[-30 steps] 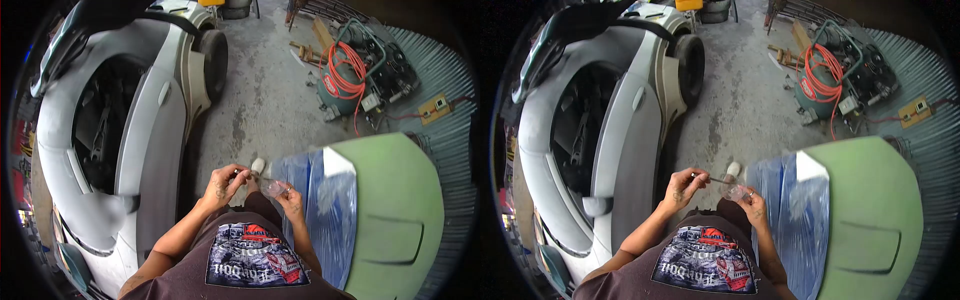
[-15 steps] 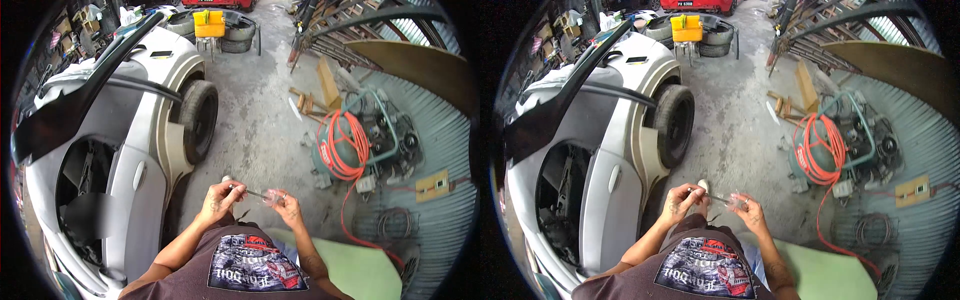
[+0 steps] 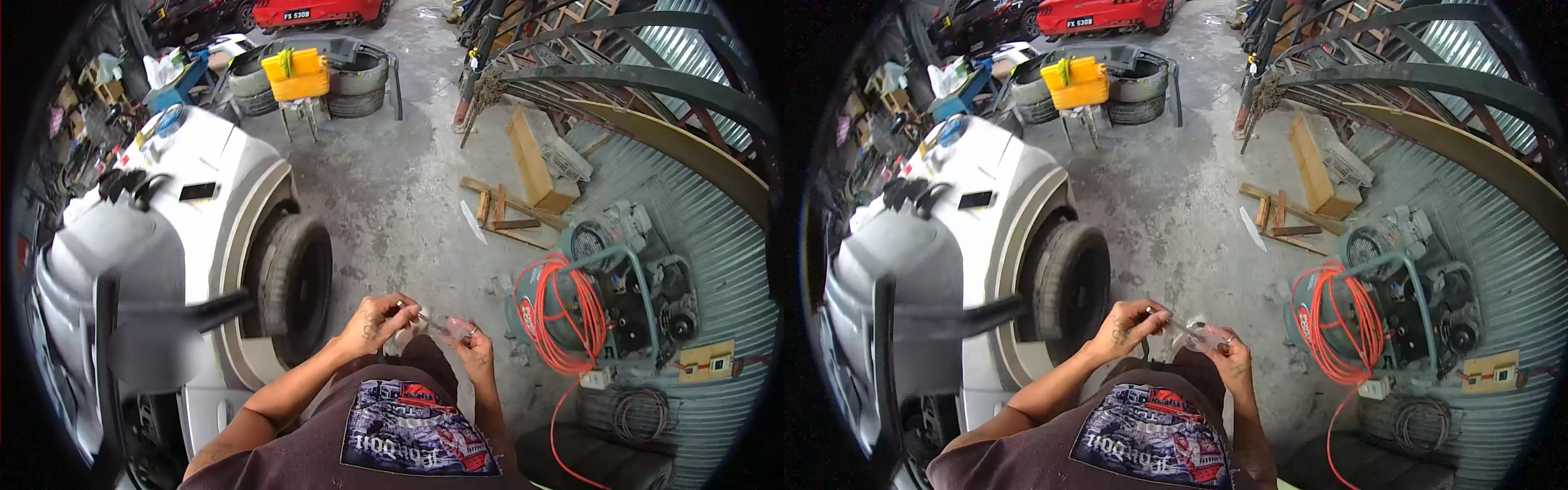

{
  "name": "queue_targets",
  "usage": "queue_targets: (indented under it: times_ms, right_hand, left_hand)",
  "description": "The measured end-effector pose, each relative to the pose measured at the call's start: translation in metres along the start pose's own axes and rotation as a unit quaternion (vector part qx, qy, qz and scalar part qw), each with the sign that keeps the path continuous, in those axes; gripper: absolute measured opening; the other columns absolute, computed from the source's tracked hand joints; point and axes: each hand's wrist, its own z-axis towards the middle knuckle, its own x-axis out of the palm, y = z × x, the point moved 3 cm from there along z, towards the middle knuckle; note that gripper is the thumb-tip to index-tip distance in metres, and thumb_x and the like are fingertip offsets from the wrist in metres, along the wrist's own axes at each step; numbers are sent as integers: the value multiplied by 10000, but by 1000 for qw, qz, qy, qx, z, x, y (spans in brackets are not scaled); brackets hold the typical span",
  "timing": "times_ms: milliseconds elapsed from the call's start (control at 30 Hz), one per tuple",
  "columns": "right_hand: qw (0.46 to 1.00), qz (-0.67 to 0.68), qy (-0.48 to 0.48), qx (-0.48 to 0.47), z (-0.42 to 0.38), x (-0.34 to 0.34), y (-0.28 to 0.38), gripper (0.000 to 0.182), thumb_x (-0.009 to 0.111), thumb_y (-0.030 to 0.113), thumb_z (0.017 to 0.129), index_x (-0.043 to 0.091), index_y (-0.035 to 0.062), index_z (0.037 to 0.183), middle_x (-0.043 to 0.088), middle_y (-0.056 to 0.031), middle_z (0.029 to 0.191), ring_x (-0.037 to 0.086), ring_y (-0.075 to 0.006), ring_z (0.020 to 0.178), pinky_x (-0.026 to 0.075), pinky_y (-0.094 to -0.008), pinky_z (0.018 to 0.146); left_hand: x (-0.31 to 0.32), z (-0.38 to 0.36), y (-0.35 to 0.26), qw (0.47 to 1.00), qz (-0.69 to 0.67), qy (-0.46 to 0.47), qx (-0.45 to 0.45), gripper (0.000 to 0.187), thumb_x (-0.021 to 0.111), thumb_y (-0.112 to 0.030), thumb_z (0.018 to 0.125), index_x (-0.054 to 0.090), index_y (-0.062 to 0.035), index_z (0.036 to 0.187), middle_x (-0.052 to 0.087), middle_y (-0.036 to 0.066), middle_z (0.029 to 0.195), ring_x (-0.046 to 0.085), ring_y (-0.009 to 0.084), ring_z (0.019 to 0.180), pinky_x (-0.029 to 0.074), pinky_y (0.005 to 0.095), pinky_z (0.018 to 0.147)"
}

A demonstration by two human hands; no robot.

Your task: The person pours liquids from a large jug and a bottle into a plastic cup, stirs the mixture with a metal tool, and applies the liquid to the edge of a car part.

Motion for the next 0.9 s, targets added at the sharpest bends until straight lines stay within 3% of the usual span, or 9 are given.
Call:
queue_targets:
  times_ms: [100,167,233,300,467,567,733,833,900]
  right_hand:
    - [996,78,-13,-40,89,-10,-7,432,768,46,866,648,21,1281,653,23,925,458,1,641,369,-206,558]
    - [995,91,2,-30,149,-24,-2,432,771,55,867,651,30,1281,659,20,944,453,2,648,368,-207,555]
    - [994,108,18,-22,210,-38,16,431,773,64,869,655,40,1282,666,16,962,449,2,655,367,-208,551]
    - [999,13,46,-3,270,-55,50,426,779,71,864,661,39,1272,678,25,992,440,0,660,371,-204,563]
    - [994,-16,98,-49,419,-79,91,404,797,73,832,693,60,1222,672,46,1008,391,-4,617,337,-197,542]
    - [990,-18,121,-67,501,-83,101,412,802,60,805,705,81,1205,655,42,1019,360,-18,587,313,-215,517]
    - [989,-24,133,-62,628,-76,107,433,781,31,810,695,83,1230,661,32,1067,393,-13,612,338,-207,539]
    - [992,1,115,-45,699,-69,114,437,775,34,821,688,77,1247,667,38,1095,408,-5,621,348,-201,546]
    - [994,18,102,-33,748,-68,132,437,774,40,829,685,73,1255,669,42,1106,414,-2,620,353,-199,548]
  left_hand:
    - [-16,84,10,999,-37,-1,4,234,609,-161,1024,682,55,1077,740,93,870,663,104,775,553,268,721]
    - [-29,142,6,998,58,6,1,237,607,-162,1025,683,57,1076,739,89,878,660,106,775,554,270,723]
    - [-34,195,5,999,36,6,7,235,608,-159,1025,683,58,1078,739,93,876,660,112,775,553,271,726]
    - [-46,245,-1,994,-40,-95,-26,235,609,-156,1024,681,61,1080,738,99,876,661,119,773,553,277,722]
    - [-82,361,-15,986,-80,-145,-26,241,596,-158,1031,680,64,1074,732,86,860,638,109,760,538,275,711]
    - [-105,429,-20,995,-3,-98,-36,228,600,-148,1027,685,59,1069,730,80,856,646,110,760,535,268,711]
    - [-155,547,-15,992,48,-113,-3,222,636,-176,1002,702,29,1056,742,89,851,676,121,772,545,278,702]
    - [-187,621,-8,984,-62,-163,-22,234,630,-183,1006,698,38,1050,740,96,859,674,124,767,547,281,706]
    - [-213,674,-14,988,-34,-148,-18,253,627,-195,1009,696,45,1052,739,98,863,672,125,770,550,282,713]
